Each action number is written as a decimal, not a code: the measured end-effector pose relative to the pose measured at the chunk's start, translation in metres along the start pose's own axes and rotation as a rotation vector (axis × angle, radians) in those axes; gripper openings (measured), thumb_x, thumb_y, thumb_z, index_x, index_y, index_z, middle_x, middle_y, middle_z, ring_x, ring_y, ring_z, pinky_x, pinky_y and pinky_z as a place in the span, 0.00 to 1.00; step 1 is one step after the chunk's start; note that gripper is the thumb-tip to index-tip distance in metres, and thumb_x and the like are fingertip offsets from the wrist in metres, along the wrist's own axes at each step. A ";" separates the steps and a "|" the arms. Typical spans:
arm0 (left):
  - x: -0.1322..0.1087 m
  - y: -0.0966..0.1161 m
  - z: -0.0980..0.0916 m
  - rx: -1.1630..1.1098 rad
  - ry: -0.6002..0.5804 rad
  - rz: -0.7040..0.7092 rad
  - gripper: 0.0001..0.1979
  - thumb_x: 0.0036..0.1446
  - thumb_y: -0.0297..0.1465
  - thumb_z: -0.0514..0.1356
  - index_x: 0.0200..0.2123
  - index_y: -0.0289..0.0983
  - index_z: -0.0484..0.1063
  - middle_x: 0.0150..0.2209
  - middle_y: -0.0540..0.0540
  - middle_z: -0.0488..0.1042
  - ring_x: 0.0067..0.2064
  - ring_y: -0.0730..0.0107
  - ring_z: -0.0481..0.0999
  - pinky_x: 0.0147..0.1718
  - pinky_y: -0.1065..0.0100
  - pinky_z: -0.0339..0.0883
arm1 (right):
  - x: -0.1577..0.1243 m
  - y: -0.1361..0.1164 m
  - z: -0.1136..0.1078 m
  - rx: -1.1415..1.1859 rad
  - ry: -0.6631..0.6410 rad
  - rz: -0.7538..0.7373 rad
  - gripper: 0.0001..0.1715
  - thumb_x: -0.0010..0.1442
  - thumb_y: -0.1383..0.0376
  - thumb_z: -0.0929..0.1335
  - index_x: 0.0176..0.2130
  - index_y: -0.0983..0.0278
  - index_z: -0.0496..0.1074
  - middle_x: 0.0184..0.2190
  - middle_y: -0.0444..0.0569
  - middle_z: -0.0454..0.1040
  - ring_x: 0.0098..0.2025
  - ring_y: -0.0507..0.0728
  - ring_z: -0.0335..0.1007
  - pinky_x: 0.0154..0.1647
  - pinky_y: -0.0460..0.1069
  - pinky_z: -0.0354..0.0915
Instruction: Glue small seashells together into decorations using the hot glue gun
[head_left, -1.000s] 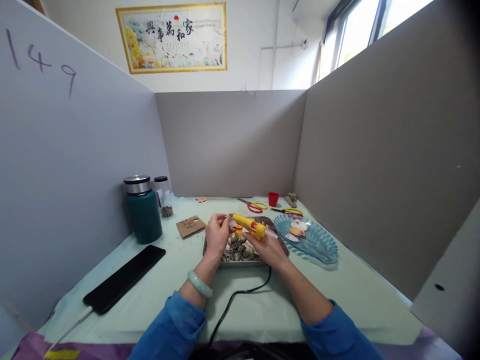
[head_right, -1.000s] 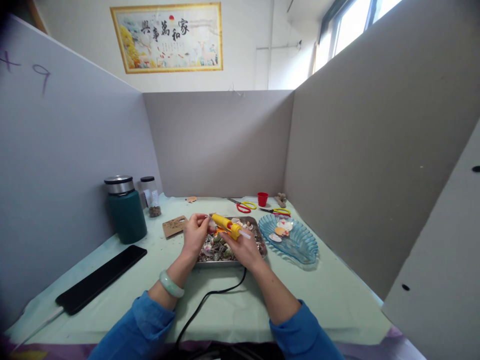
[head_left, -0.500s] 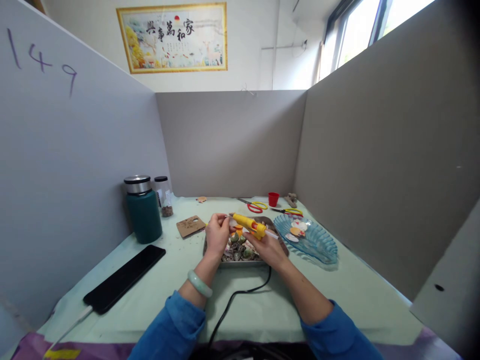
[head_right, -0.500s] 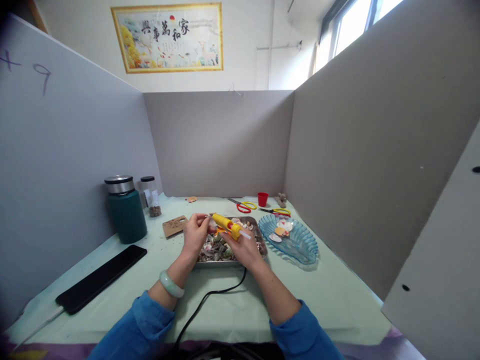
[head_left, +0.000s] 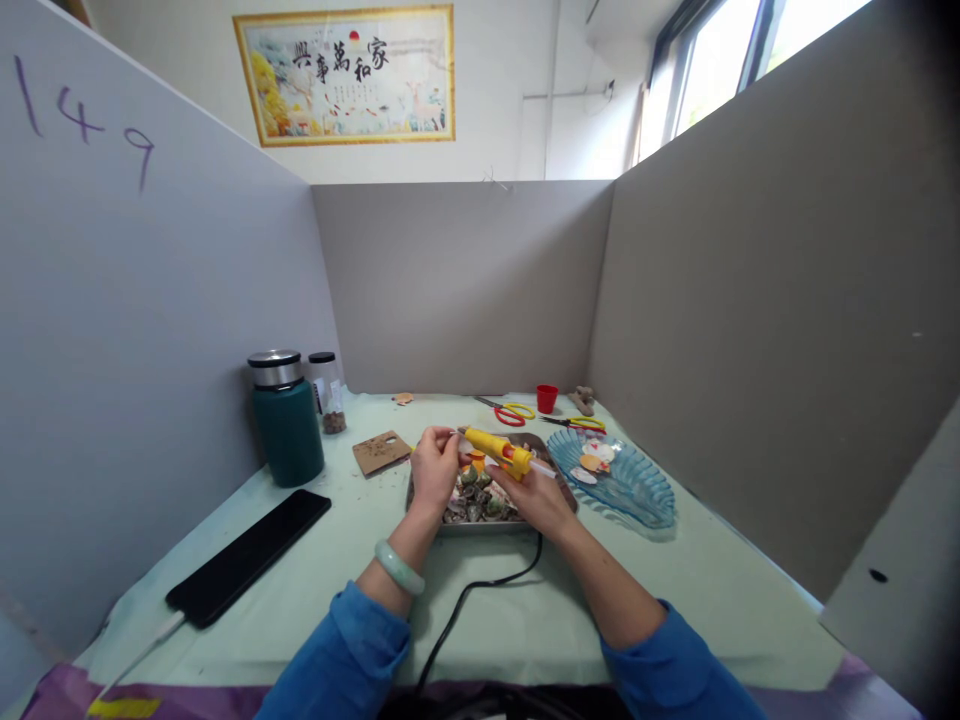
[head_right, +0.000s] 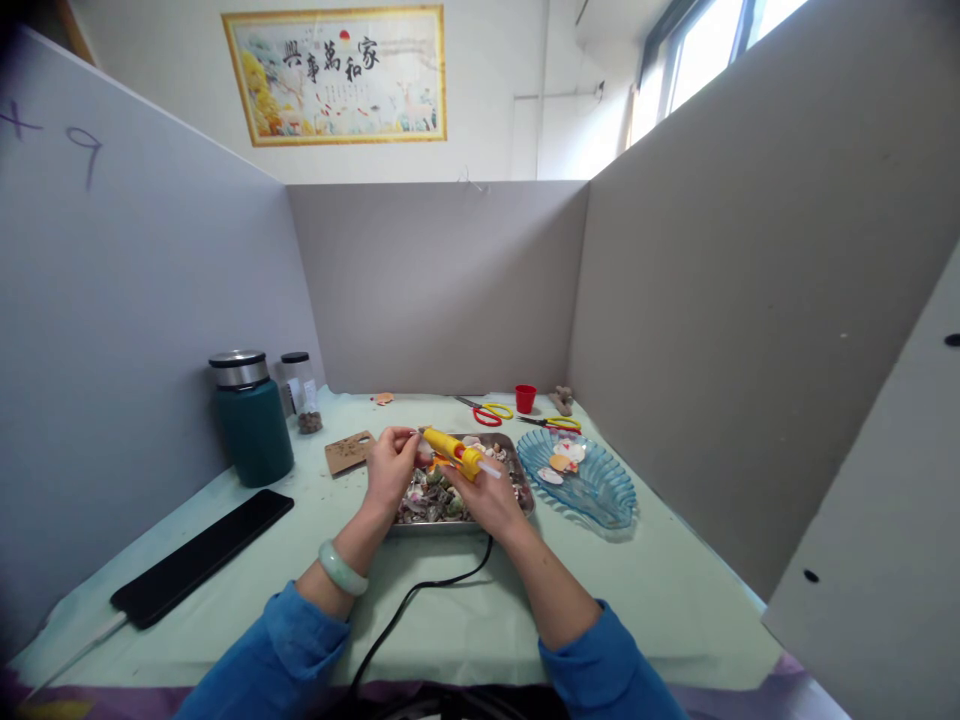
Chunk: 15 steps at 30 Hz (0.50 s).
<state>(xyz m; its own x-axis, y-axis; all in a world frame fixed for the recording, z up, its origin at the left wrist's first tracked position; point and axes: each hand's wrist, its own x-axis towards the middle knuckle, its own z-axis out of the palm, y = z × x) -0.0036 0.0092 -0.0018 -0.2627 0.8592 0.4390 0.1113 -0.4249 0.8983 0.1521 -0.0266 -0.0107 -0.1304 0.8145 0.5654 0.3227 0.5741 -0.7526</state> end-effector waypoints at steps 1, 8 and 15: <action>0.000 0.000 0.000 0.003 0.000 0.001 0.05 0.54 0.31 0.57 0.34 0.36 0.65 0.24 0.49 0.75 0.22 0.70 0.76 0.23 0.71 0.69 | 0.000 0.001 0.000 0.000 0.004 -0.005 0.21 0.58 0.53 0.66 0.46 0.62 0.74 0.39 0.49 0.78 0.44 0.61 0.73 0.46 0.54 0.67; 0.000 0.000 0.000 0.013 0.004 -0.004 0.05 0.54 0.31 0.57 0.35 0.37 0.65 0.24 0.50 0.75 0.22 0.70 0.76 0.23 0.70 0.69 | 0.001 0.006 0.002 0.026 0.016 -0.011 0.22 0.58 0.54 0.66 0.46 0.64 0.74 0.40 0.50 0.78 0.43 0.60 0.73 0.47 0.54 0.67; 0.001 -0.003 0.000 -0.025 -0.005 -0.027 0.08 0.53 0.34 0.59 0.35 0.36 0.66 0.22 0.50 0.74 0.22 0.69 0.76 0.23 0.71 0.68 | 0.001 0.002 0.001 0.014 0.007 -0.008 0.21 0.58 0.53 0.66 0.46 0.61 0.74 0.40 0.48 0.78 0.43 0.60 0.73 0.46 0.53 0.67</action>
<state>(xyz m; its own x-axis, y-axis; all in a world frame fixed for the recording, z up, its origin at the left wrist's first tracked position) -0.0038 0.0114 -0.0035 -0.2610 0.8717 0.4149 0.0805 -0.4086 0.9092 0.1518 -0.0253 -0.0118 -0.1266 0.8095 0.5732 0.3084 0.5814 -0.7529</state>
